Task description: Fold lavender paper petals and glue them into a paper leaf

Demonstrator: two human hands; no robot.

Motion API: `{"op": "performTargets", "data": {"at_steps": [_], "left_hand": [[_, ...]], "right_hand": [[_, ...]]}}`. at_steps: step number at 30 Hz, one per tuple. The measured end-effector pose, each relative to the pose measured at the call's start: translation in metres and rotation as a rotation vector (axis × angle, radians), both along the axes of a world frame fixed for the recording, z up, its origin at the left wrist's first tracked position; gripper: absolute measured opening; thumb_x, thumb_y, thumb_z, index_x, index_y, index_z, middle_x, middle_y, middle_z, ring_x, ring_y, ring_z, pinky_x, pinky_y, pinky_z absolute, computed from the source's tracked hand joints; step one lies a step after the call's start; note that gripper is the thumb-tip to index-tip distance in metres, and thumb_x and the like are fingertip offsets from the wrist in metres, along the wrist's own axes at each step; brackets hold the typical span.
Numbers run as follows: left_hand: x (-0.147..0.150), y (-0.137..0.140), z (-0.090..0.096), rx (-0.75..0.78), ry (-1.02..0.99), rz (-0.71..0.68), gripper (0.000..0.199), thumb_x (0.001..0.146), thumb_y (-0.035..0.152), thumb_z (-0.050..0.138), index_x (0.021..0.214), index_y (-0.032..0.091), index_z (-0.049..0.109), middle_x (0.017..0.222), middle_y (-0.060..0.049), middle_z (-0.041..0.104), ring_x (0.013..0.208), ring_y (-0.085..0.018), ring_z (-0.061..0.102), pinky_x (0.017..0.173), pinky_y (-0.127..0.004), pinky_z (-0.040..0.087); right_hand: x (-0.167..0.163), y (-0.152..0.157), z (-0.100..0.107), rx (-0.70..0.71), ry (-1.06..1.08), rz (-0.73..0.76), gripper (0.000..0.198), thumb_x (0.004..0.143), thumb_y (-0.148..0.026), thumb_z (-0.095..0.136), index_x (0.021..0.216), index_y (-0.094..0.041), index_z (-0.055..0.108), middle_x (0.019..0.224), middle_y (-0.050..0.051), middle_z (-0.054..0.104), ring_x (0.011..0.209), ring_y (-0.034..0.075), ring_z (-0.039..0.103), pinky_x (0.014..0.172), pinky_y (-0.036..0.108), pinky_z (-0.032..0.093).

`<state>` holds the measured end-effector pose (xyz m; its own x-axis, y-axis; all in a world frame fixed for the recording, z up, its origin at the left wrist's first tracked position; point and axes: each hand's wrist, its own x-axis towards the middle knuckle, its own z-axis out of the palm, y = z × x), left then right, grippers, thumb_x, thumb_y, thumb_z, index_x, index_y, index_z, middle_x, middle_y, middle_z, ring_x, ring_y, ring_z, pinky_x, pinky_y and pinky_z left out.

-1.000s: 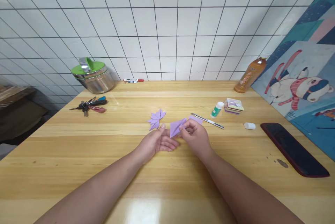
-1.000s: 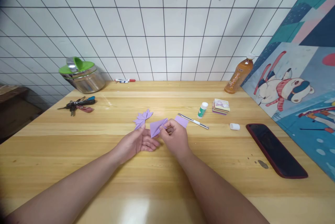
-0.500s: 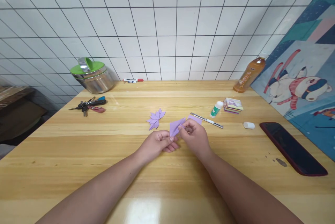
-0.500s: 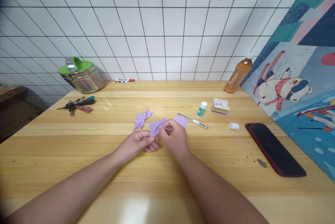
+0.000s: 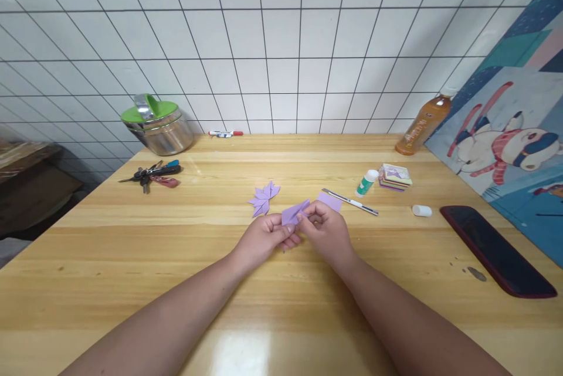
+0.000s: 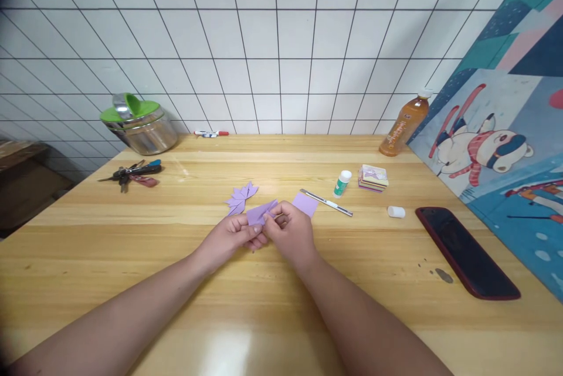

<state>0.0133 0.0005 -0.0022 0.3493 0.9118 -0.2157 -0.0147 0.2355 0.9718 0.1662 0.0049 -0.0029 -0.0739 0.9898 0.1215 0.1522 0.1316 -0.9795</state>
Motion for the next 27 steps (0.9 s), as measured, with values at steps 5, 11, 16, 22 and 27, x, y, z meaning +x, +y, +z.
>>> {"op": "performTargets", "data": {"at_steps": [5, 11, 16, 22, 27], "left_hand": [[-0.0003, -0.0009, 0.0004, -0.015, 0.005, 0.022, 0.033, 0.069, 0.043, 0.069, 0.079, 0.011, 0.065, 0.070, -0.007, 0.070, 0.058, -0.013, 0.061, 0.059, -0.025, 0.047], [-0.0008, 0.0004, -0.0032, -0.005, 0.013, 0.009, 0.032, 0.071, 0.042, 0.068, 0.081, 0.012, 0.065, 0.072, -0.007, 0.071, 0.059, -0.013, 0.062, 0.059, -0.025, 0.047], [-0.0011, -0.0001, -0.0019, -0.016, 0.010, 0.018, 0.033, 0.069, 0.043, 0.069, 0.080, 0.012, 0.065, 0.071, -0.007, 0.071, 0.059, -0.014, 0.062, 0.059, -0.026, 0.047], [-0.0030, -0.0011, 0.0009, -0.012, -0.046, 0.082, 0.032, 0.070, 0.041, 0.069, 0.081, 0.011, 0.067, 0.072, -0.007, 0.070, 0.064, -0.014, 0.063, 0.063, -0.026, 0.048], [-0.0025, -0.0014, 0.0023, 0.031, -0.010, 0.097, 0.031, 0.068, 0.041, 0.070, 0.079, 0.012, 0.067, 0.070, -0.005, 0.070, 0.064, -0.014, 0.063, 0.064, -0.025, 0.049]], "right_hand": [[-0.0001, 0.0027, -0.0006, -0.020, 0.100, -0.008, 0.014, 0.071, -0.028, 0.062, 0.076, -0.019, 0.053, 0.063, -0.002, 0.058, 0.055, 0.012, 0.056, 0.052, 0.023, 0.044], [0.0011, 0.0035, -0.0009, -0.014, 0.093, -0.007, 0.014, 0.071, -0.029, 0.062, 0.073, -0.020, 0.052, 0.068, 0.000, 0.060, 0.058, 0.012, 0.057, 0.055, 0.024, 0.046], [0.0014, 0.0017, 0.0006, -0.028, 0.087, -0.012, 0.020, 0.073, -0.032, 0.062, 0.087, -0.020, 0.053, 0.069, 0.000, 0.060, 0.059, 0.013, 0.058, 0.055, 0.025, 0.047], [-0.0010, 0.0008, 0.0029, -0.058, 0.082, 0.085, 0.043, 0.069, -0.031, 0.066, 0.109, -0.020, 0.055, 0.096, 0.006, 0.065, 0.080, 0.017, 0.062, 0.071, 0.030, 0.050], [-0.0017, 0.0024, -0.0033, -0.120, 0.082, 0.138, 0.020, 0.070, -0.035, 0.065, 0.076, -0.015, 0.066, 0.073, 0.004, 0.067, 0.071, 0.017, 0.062, 0.071, 0.031, 0.049]]}}
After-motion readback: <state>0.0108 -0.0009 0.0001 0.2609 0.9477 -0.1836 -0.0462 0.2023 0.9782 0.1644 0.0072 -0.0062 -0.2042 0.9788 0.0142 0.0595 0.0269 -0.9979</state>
